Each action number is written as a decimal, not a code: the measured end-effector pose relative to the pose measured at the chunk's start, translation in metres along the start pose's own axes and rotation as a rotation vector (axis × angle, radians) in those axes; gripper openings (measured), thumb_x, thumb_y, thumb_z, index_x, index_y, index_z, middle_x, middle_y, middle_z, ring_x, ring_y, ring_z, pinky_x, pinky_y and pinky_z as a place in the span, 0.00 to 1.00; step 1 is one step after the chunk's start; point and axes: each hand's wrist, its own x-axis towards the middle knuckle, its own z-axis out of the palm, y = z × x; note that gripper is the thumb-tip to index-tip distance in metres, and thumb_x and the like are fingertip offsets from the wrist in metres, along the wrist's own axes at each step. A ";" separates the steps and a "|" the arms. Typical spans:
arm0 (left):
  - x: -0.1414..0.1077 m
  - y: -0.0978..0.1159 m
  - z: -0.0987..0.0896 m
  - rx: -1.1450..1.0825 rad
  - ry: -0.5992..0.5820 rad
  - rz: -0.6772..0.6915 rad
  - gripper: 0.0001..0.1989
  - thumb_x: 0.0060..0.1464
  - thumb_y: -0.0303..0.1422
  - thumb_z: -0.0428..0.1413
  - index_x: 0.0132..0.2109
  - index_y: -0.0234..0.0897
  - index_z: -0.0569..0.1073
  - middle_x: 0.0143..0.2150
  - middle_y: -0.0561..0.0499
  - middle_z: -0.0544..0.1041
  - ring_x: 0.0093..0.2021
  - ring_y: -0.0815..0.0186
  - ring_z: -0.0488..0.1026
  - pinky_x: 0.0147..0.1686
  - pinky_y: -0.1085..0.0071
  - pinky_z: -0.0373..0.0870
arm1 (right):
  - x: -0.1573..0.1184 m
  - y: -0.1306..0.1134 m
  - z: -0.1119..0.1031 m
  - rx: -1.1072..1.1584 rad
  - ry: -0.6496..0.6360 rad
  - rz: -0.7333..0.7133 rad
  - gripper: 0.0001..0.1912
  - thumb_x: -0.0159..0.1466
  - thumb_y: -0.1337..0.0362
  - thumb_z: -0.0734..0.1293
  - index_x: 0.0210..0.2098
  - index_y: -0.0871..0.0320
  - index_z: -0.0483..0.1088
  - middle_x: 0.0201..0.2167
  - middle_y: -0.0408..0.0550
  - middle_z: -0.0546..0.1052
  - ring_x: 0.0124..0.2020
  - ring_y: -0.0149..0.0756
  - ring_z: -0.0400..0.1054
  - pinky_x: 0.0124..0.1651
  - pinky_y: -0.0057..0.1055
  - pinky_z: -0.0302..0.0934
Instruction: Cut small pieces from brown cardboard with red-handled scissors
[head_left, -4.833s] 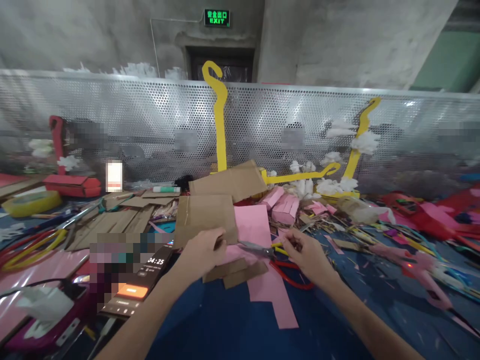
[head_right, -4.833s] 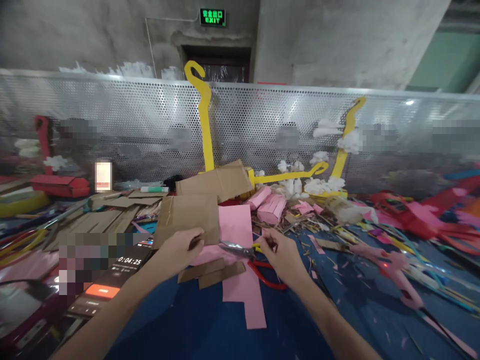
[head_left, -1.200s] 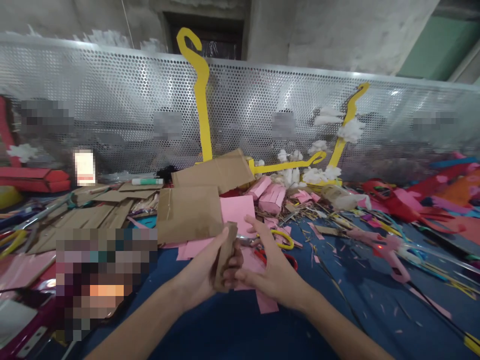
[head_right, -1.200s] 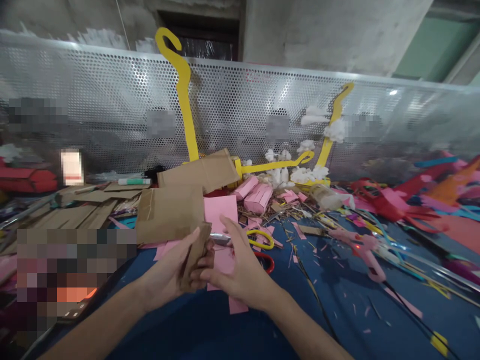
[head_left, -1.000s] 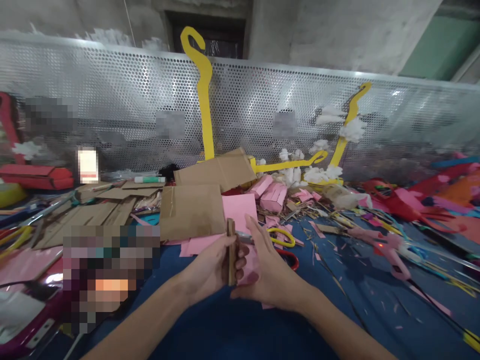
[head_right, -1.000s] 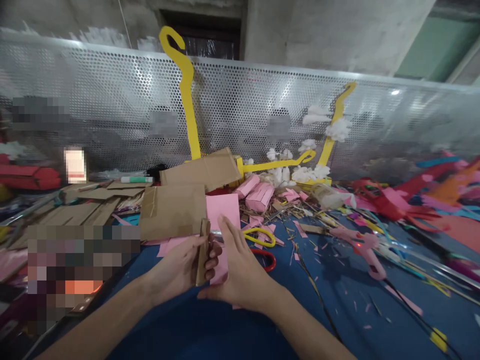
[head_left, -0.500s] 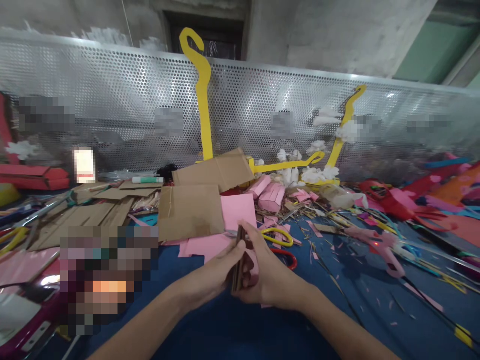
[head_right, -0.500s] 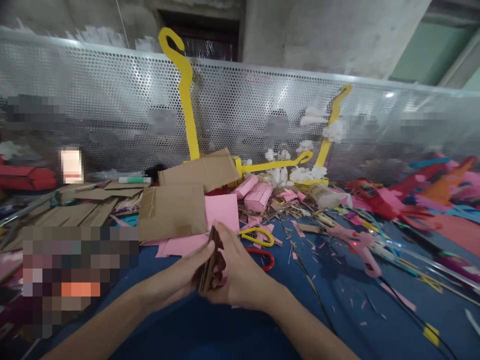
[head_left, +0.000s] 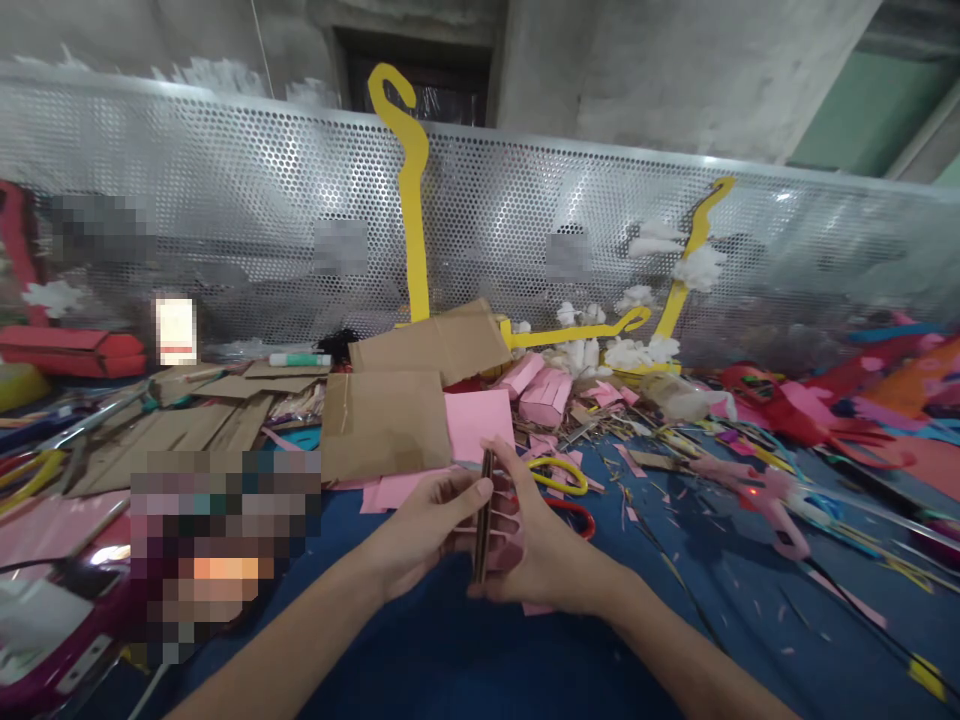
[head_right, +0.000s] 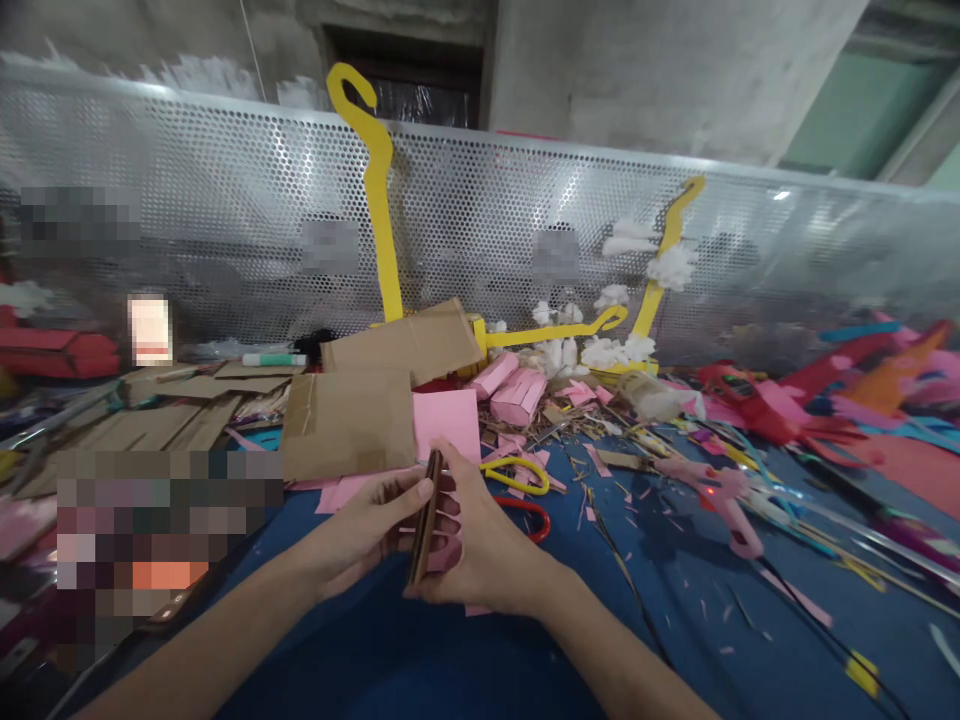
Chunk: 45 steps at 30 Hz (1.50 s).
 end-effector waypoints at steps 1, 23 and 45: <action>0.000 0.000 -0.001 0.001 -0.009 0.005 0.19 0.56 0.41 0.63 0.49 0.30 0.76 0.42 0.42 0.80 0.38 0.65 0.78 0.41 0.69 0.75 | 0.000 -0.001 0.000 0.045 -0.024 0.016 0.70 0.47 0.72 0.79 0.73 0.49 0.30 0.60 0.60 0.69 0.46 0.47 0.76 0.40 0.38 0.77; -0.006 0.016 -0.013 0.213 -0.253 -0.088 0.16 0.53 0.36 0.65 0.46 0.31 0.78 0.42 0.41 0.80 0.41 0.62 0.78 0.45 0.65 0.74 | 0.009 -0.005 -0.016 0.264 0.094 -0.069 0.23 0.66 0.54 0.68 0.58 0.51 0.66 0.51 0.52 0.74 0.50 0.39 0.71 0.52 0.38 0.67; 0.002 0.013 -0.010 0.563 0.054 0.217 0.17 0.61 0.40 0.57 0.48 0.31 0.78 0.30 0.48 0.78 0.30 0.66 0.75 0.34 0.69 0.73 | 0.018 0.013 -0.024 0.375 0.421 0.039 0.12 0.62 0.55 0.72 0.36 0.56 0.69 0.30 0.42 0.70 0.30 0.30 0.63 0.36 0.28 0.61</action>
